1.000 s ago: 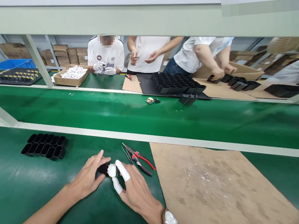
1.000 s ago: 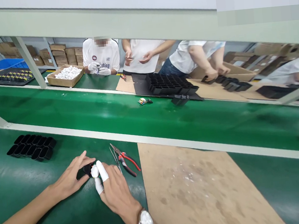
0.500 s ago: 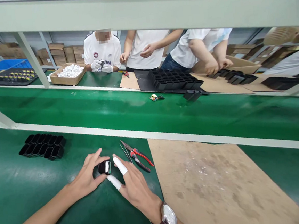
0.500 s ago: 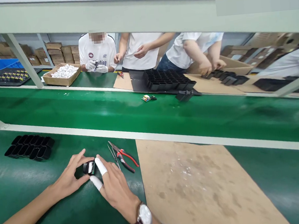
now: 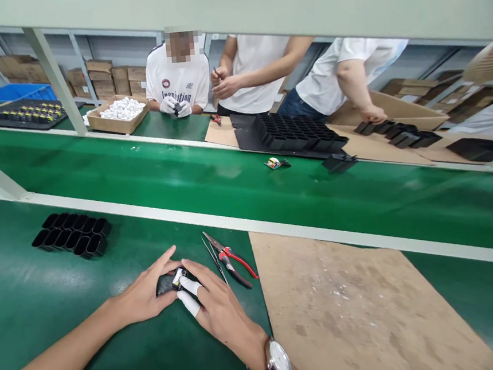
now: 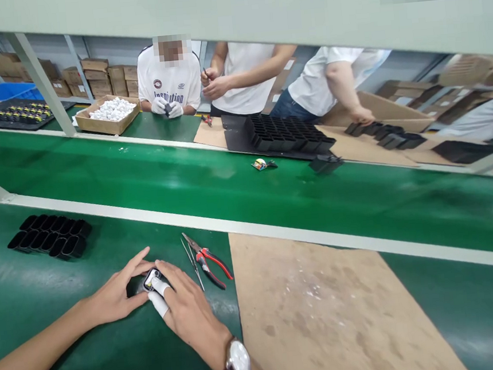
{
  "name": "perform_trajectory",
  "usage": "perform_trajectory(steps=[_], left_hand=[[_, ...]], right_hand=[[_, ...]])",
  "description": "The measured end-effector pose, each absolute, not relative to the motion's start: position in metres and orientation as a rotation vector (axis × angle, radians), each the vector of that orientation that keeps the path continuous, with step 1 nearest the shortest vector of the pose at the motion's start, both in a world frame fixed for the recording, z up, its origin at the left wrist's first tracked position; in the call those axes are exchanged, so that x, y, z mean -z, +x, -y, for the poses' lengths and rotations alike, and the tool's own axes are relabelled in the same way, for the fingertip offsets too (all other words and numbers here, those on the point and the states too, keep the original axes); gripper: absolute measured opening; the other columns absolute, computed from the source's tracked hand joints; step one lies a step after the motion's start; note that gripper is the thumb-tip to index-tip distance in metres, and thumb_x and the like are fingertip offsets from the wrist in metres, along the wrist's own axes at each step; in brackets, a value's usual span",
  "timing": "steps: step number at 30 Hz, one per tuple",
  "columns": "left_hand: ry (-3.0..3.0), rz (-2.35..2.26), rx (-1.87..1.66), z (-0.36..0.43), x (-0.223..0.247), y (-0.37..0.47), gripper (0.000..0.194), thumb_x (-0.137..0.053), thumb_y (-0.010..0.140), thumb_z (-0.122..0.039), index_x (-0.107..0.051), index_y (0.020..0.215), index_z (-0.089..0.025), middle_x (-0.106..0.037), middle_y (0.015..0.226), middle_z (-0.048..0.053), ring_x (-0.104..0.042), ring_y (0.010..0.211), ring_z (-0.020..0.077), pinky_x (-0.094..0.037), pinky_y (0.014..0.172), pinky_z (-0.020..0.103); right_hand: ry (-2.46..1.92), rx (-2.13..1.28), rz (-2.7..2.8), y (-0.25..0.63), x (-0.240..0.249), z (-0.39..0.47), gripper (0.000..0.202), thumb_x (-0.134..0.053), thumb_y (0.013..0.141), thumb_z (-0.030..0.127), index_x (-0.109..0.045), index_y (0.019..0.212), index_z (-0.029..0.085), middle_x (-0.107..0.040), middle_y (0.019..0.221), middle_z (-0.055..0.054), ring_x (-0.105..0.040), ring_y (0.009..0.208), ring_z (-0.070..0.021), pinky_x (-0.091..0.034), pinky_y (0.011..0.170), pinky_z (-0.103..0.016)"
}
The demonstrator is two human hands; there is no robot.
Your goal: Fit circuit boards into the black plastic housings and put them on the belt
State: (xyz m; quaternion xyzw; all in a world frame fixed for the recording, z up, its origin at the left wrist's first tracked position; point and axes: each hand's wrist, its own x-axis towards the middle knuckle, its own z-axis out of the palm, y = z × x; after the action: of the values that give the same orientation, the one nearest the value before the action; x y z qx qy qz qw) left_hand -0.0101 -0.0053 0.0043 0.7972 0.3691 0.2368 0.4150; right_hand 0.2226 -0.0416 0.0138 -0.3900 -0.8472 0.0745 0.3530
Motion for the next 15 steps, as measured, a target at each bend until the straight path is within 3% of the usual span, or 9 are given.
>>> perform_trajectory(steps=[3,6,8,15], left_hand=[[1.975,-0.911,-0.675,0.0084,-0.0028,-0.0089,0.078,-0.063,0.096,-0.016,-0.024,0.162,-0.030,-0.063,0.147,0.012,-0.065,0.132,0.0257,-0.057,0.111,0.048],[2.036,-0.943,-0.739,0.0092,-0.0049,-0.0084,0.038,-0.060,0.097,-0.015,-0.052,0.133,-0.026,-0.068,0.133,0.010,-0.070,0.121,0.0234,-0.060,0.104,0.043],[2.122,-0.914,-0.758,0.0079,-0.0080,-0.0090,0.021,-0.058,0.100,-0.015,-0.059,0.118,-0.025,-0.069,0.130,0.009,-0.071,0.116,0.0219,-0.061,0.100,0.038],[2.354,-0.768,-0.897,0.0038,-0.0099,-0.0105,0.023,-0.058,0.103,-0.014,-0.068,0.121,-0.023,-0.071,0.132,0.010,-0.072,0.118,0.0218,-0.061,0.102,0.034]], right_hand=[[-0.988,-0.195,2.161,0.2245,-0.0083,0.0411,0.025,-0.059,0.104,0.016,-0.062,0.129,0.017,-0.065,0.134,-0.017,-0.066,0.122,-0.0283,-0.064,0.097,-0.046],[-1.035,-0.169,2.176,0.2259,-0.0046,0.0422,0.031,-0.055,0.104,0.015,-0.060,0.135,0.019,-0.065,0.121,-0.015,-0.068,0.105,-0.0265,-0.066,0.084,-0.043],[-1.052,-0.181,2.199,0.2260,-0.0058,0.0421,0.034,-0.053,0.104,0.014,-0.059,0.137,0.019,-0.063,0.118,-0.015,-0.067,0.102,-0.0266,-0.065,0.081,-0.043],[-1.012,-0.294,2.240,0.2279,-0.0136,0.0373,0.041,-0.052,0.106,0.017,-0.052,0.146,0.022,-0.065,0.124,-0.013,-0.067,0.110,-0.0257,-0.064,0.091,-0.043]])
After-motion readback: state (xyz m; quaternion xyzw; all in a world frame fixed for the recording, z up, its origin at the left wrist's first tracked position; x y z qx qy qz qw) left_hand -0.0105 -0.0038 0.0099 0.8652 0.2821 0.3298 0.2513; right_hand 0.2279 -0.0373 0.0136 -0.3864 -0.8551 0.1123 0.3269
